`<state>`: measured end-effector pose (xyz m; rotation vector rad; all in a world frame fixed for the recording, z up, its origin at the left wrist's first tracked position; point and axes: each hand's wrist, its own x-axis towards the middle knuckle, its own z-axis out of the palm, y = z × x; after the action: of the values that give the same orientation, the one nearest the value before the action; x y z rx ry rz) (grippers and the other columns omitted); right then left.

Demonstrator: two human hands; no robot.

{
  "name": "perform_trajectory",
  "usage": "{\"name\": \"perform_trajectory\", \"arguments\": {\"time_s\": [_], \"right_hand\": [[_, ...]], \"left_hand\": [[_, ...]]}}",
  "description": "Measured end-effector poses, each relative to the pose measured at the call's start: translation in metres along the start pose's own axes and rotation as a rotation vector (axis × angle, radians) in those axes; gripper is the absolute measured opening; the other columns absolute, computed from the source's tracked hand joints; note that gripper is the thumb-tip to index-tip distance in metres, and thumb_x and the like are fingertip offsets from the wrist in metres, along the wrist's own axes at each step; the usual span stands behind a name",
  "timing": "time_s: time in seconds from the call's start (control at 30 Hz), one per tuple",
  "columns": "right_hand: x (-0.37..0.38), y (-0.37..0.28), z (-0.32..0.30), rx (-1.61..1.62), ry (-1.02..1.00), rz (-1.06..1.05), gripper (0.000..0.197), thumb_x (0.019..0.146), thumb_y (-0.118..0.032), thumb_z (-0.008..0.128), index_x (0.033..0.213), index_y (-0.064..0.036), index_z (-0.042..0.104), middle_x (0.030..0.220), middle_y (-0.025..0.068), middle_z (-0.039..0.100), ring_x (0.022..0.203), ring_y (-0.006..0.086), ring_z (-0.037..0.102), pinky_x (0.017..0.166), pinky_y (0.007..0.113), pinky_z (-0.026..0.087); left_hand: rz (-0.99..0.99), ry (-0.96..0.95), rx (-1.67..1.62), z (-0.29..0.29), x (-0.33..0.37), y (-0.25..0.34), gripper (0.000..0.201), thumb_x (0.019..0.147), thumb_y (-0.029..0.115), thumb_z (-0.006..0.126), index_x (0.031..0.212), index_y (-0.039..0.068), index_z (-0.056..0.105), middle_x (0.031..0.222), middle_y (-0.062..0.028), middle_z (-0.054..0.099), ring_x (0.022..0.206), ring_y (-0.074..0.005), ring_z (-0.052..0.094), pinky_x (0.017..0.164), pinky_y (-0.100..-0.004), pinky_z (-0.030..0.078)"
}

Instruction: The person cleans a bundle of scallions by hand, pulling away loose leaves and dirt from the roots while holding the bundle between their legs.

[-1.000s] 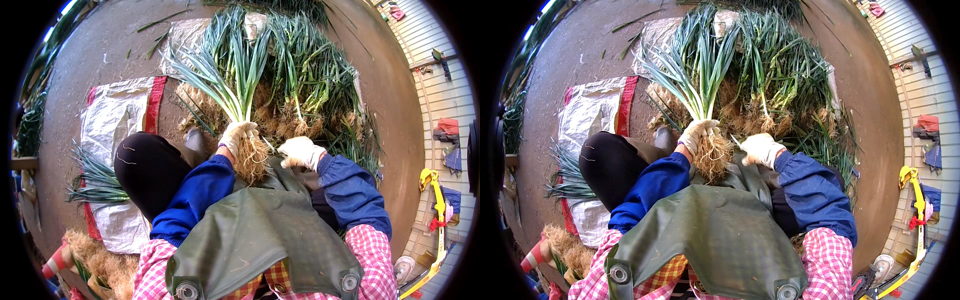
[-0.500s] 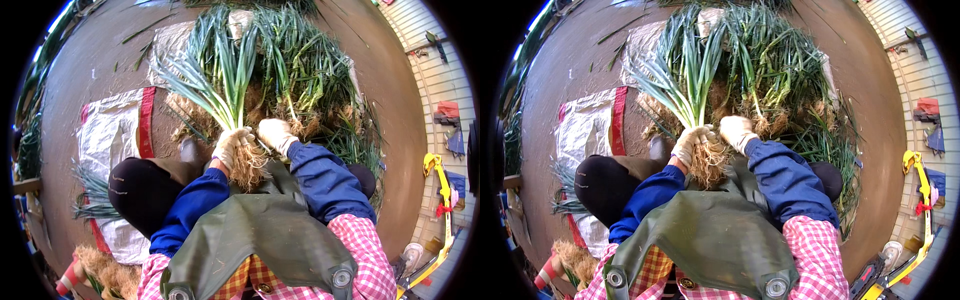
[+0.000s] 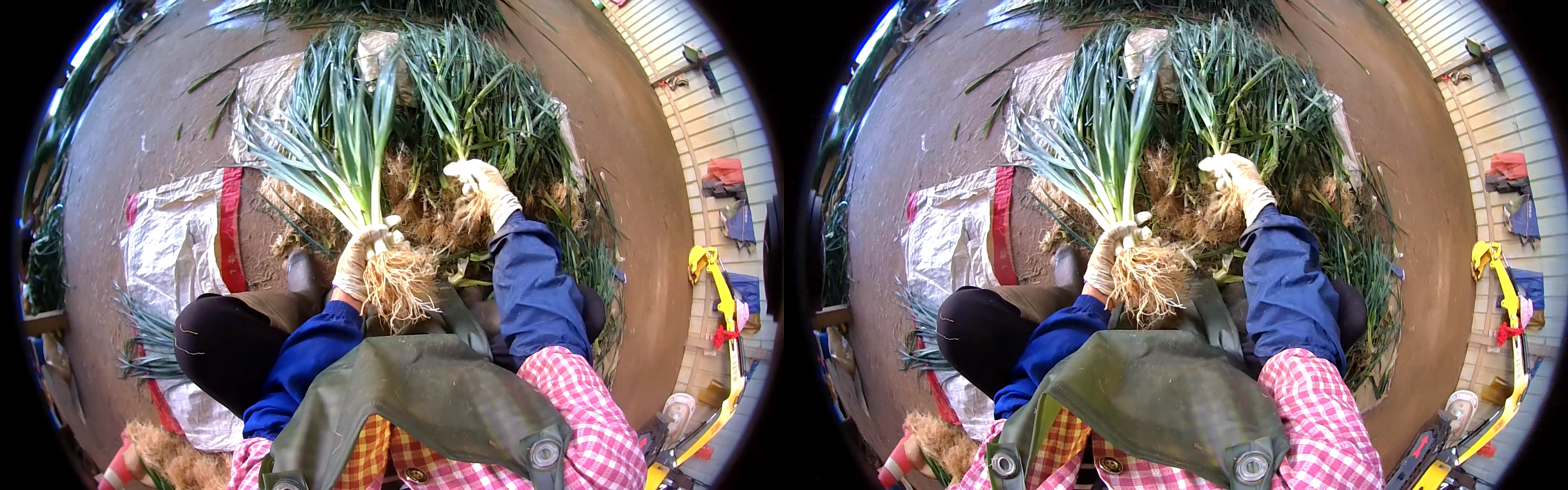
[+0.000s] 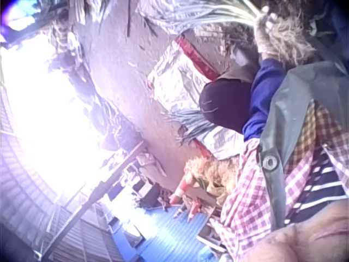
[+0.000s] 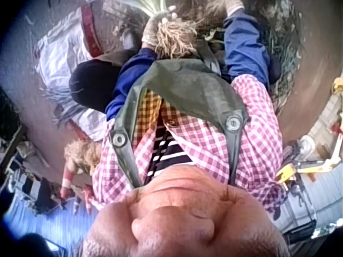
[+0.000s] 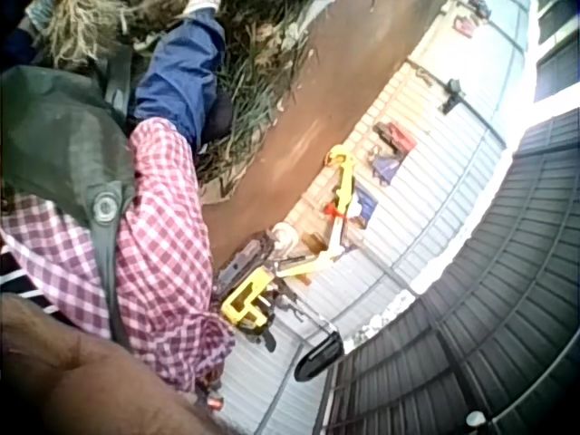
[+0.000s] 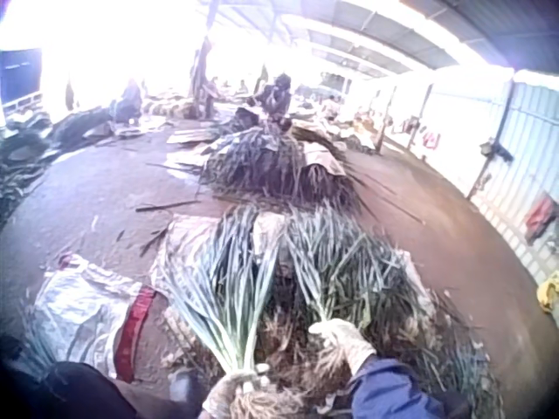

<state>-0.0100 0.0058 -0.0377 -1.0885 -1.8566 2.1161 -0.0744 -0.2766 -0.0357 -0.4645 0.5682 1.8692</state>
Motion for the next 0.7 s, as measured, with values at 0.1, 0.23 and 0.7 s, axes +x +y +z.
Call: {"name": "perform_trajectory", "arguments": {"time_s": [0.1, 0.23, 0.7], "right_hand": [[-0.013, 0.006, 0.019, 0.330, -0.144, 0.069, 0.022, 0.085, -0.017, 0.065, 0.097, 0.0019, 0.067, 0.078, 0.0032, 0.058, 0.057, 0.0076, 0.049, 0.047, 0.017, 0.041], [-0.030, 0.044, 0.052, 0.123, -0.230, 0.106, 0.022, 0.085, -0.019, 0.066, 0.096, -0.0008, 0.067, 0.081, 0.0031, 0.060, 0.062, 0.0100, 0.055, 0.055, 0.021, 0.046], [0.032, 0.074, 0.077, 0.324, 0.478, -0.135, 0.030, 0.092, -0.035, 0.056, 0.084, -0.0067, 0.063, 0.058, -0.0023, 0.049, 0.039, 0.0083, 0.037, 0.035, 0.025, 0.030]], "left_hand": [[0.032, 0.000, -0.026, -0.007, 0.011, -0.004, 0.039, 0.078, 0.015, 0.064, 0.113, -0.002, 0.057, 0.083, -0.0117, 0.062, 0.078, -0.0272, 0.064, 0.074, -0.0420, 0.056], [0.007, -0.035, 0.007, -0.011, 0.011, -0.007, 0.036, 0.080, 0.014, 0.061, 0.112, -0.003, 0.057, 0.089, -0.0164, 0.066, 0.084, -0.0293, 0.065, 0.075, -0.0437, 0.056], [0.018, 0.001, 0.052, -0.017, 0.014, -0.011, 0.035, 0.080, 0.014, 0.061, 0.109, -0.004, 0.059, 0.096, -0.0171, 0.066, 0.087, -0.0286, 0.064, 0.077, -0.0420, 0.056]]}}
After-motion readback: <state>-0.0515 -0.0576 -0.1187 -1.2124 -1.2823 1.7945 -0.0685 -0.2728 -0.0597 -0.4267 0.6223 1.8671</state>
